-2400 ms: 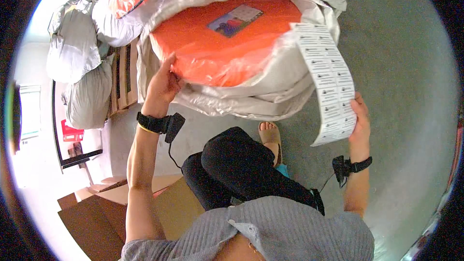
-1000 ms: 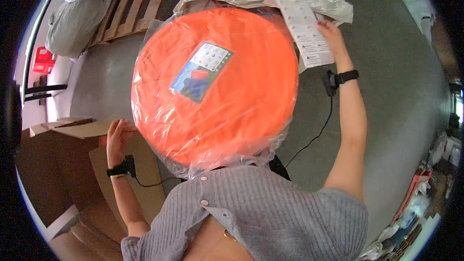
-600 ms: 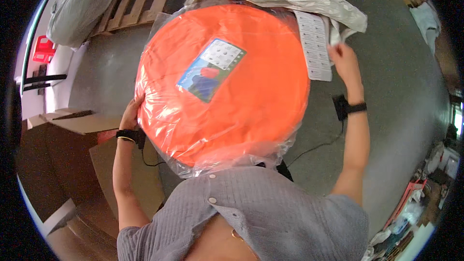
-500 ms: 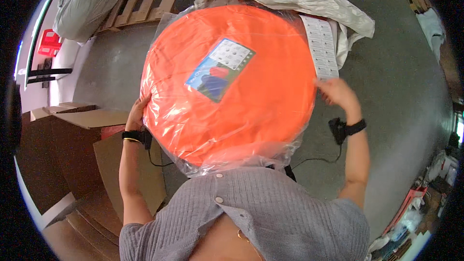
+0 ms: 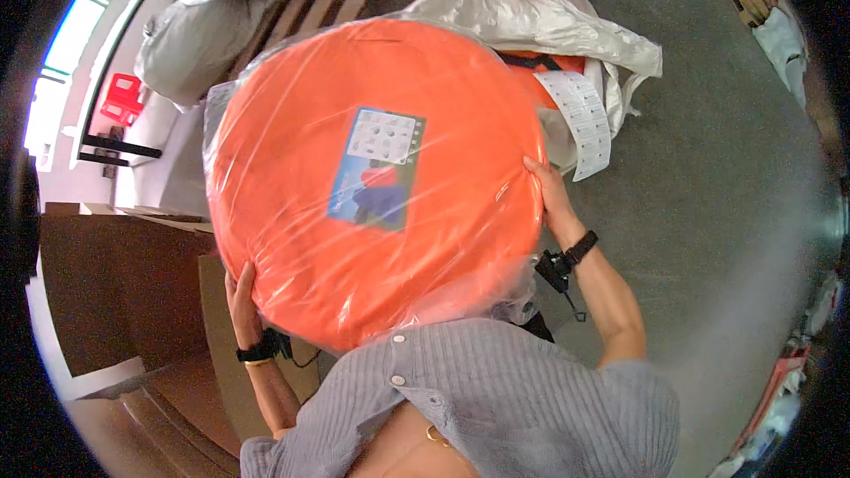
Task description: The person unpacks orange circular items from a large white sack and places them into a cardboard box. They handle the items one by one, removing them from the sack, briefly inspecting the labels, and placing them into the box.
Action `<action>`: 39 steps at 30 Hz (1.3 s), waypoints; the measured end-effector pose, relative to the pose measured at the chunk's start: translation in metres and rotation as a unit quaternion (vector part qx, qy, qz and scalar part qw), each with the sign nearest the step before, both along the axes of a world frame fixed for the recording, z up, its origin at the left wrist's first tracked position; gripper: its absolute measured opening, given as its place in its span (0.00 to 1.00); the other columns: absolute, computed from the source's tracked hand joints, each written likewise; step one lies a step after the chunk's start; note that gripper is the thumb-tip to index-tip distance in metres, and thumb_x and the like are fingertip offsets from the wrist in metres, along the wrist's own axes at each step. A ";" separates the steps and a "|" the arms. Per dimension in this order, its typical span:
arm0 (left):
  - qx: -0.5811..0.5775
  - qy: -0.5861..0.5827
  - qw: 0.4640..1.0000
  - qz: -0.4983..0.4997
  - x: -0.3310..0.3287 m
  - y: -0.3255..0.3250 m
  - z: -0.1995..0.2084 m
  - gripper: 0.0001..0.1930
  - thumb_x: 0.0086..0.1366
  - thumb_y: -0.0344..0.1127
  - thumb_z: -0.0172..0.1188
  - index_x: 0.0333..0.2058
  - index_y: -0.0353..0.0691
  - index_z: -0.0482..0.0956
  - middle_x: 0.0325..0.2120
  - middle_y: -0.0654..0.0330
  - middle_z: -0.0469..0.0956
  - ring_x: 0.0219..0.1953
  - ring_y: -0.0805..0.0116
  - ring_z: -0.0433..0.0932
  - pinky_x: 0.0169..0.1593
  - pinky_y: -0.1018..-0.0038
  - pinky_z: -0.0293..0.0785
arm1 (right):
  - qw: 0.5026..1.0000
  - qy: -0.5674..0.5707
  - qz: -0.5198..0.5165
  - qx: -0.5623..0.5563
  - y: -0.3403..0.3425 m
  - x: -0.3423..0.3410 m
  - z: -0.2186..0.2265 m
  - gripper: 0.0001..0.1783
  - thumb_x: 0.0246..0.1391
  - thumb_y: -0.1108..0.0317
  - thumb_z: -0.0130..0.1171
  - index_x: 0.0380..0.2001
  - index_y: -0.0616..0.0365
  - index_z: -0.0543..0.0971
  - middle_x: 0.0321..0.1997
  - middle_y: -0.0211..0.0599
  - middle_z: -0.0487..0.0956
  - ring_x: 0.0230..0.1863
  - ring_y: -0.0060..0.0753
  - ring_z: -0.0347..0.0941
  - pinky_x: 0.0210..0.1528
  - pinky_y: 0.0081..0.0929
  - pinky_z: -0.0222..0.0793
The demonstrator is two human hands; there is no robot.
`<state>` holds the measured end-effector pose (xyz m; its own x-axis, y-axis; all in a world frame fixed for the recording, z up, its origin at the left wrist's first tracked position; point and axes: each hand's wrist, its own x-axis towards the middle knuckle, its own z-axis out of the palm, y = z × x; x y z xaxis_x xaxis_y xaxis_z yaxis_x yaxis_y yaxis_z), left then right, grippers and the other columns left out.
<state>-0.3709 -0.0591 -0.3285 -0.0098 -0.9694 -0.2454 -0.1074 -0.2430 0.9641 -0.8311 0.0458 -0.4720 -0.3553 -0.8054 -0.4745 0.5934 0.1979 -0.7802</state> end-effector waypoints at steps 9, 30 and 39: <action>-0.227 -0.009 0.974 0.005 0.024 0.056 -0.019 0.22 0.58 0.31 0.55 0.50 0.34 0.63 0.47 0.59 0.70 0.46 0.69 0.69 0.51 0.71 0.66 | 0.958 0.119 -0.121 -0.230 -0.009 -0.022 0.005 0.27 0.53 0.59 0.54 0.51 0.65 0.66 0.50 0.37 0.71 0.48 0.30 0.68 0.50 0.26 0.64; -0.421 0.082 0.902 0.047 0.007 0.040 0.054 0.26 0.61 0.49 0.54 0.45 0.27 0.67 0.42 0.58 0.73 0.43 0.69 0.72 0.45 0.75 0.68 | 0.906 0.223 -0.118 -0.340 0.017 -0.079 0.040 0.34 0.54 0.47 0.50 0.55 0.63 0.61 0.55 0.36 0.66 0.56 0.30 0.61 0.56 0.28 0.57; -0.386 0.041 0.920 0.058 0.001 0.038 0.051 0.24 0.62 0.42 0.51 0.48 0.26 0.65 0.46 0.54 0.70 0.46 0.68 0.70 0.46 0.72 0.68 | 0.886 0.262 -0.137 -0.357 0.014 -0.084 0.085 0.34 0.45 0.54 0.60 0.51 0.64 0.64 0.47 0.35 0.71 0.48 0.30 0.67 0.50 0.28 0.62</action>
<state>-0.3696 -0.0214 -0.2777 0.1172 -0.8498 0.5139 -0.0432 0.5126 0.8575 -0.9155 0.0597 -0.3866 -0.6041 -0.6835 0.4096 0.0623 -0.5530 -0.8309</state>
